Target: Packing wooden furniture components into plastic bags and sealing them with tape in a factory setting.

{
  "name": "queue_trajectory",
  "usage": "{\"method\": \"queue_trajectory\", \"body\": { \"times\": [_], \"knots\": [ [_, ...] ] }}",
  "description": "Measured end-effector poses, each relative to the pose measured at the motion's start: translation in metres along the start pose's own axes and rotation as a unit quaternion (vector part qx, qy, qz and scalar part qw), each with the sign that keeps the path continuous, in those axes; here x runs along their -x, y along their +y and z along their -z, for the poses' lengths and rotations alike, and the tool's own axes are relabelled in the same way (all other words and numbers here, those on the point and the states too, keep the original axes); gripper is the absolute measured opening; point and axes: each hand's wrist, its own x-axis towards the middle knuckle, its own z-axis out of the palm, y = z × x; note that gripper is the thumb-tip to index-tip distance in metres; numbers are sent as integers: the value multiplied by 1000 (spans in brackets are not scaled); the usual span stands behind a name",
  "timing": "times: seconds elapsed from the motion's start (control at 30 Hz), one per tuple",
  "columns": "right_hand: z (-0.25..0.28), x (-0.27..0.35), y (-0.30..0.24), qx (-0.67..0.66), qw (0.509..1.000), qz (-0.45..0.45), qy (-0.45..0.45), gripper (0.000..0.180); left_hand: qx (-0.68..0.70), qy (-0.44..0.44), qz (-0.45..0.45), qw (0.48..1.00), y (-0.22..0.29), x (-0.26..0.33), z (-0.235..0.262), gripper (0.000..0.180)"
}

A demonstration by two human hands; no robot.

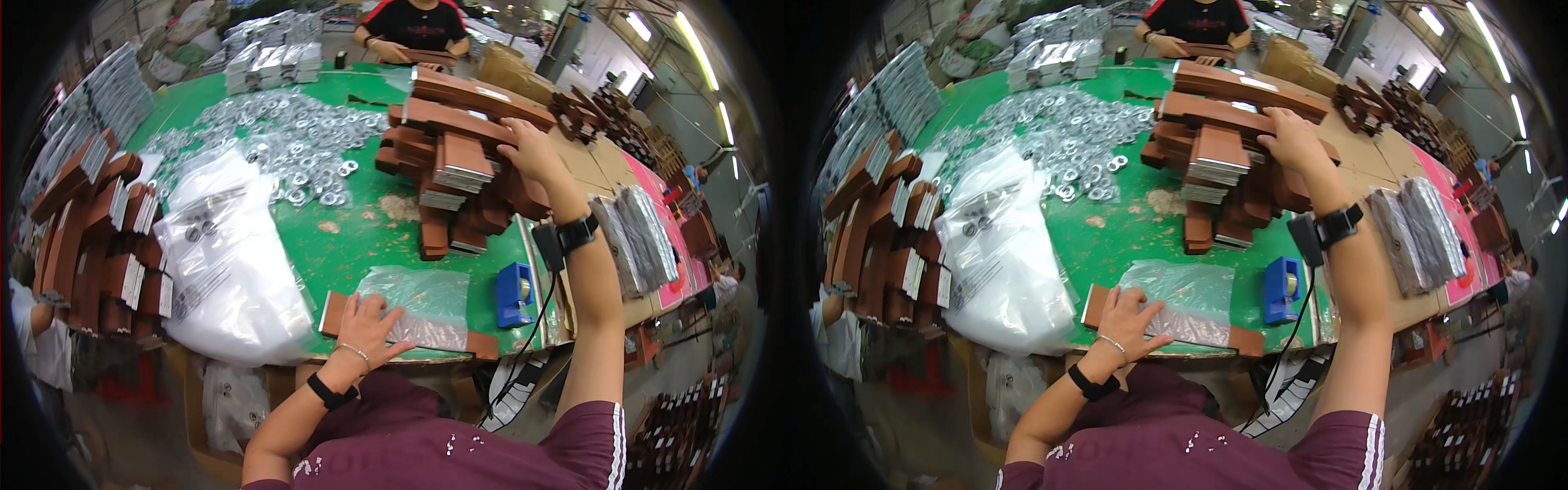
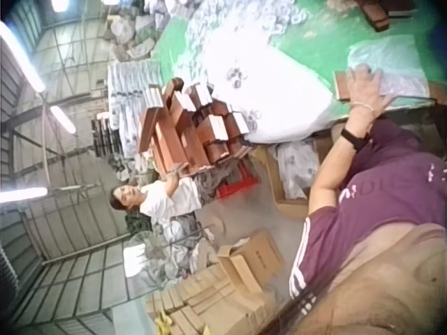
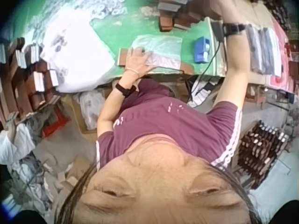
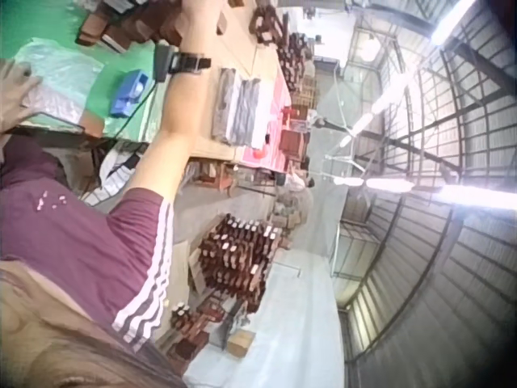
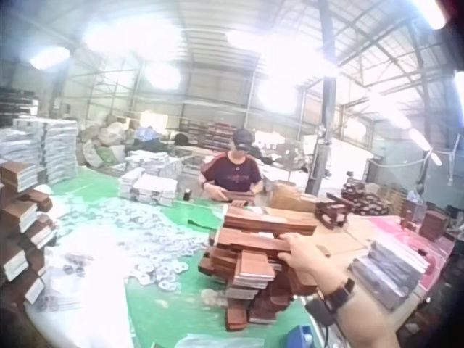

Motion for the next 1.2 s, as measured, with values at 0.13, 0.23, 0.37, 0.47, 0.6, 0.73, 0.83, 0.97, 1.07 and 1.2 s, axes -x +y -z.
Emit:
{"method": "queue_trajectory", "body": {
  "times": [0.13, 0.23, 0.37, 0.47, 0.6, 0.73, 0.83, 0.97, 1.07, 1.2],
  "knots": [
    [-12, -23, 3, 82, 990, -36, -113, 52, 13, 1, 5, 1000, -4, -2, -1, 68],
    [-5, -17, 32, 24, 999, 11, -47, 49, 59, 2, 1, 998, -5, -10, -1, 78],
    [32, -8, -35, 136, 970, 103, 174, 50, 249, 85, 22, 964, -15, -4, 9, 86],
    [60, 45, -116, 27, 993, 48, 108, 49, 307, 252, 65, 915, -32, 21, 11, 80],
    [55, 163, -190, -156, 983, 11, -94, 68, 177, 202, 111, 957, -31, 32, 36, 55],
    [-2, 221, -214, -229, 958, -24, -169, 68, 445, 424, 73, 785, -20, 43, 28, 60],
    [-35, 233, -207, -189, 964, -3, -185, 68, 411, 382, 93, 823, -25, 47, 32, 67],
    [-53, 240, -204, -166, 967, 2, -193, 65, 282, 224, 150, 921, -27, 44, 30, 69],
    [-55, 241, -200, -175, 967, 7, -187, 66, 176, 157, 142, 961, -24, 37, 29, 88],
    [-57, 243, -194, -205, 962, -10, -178, 66, 120, 120, 153, 973, -28, 36, 26, 100]
  ]
}}
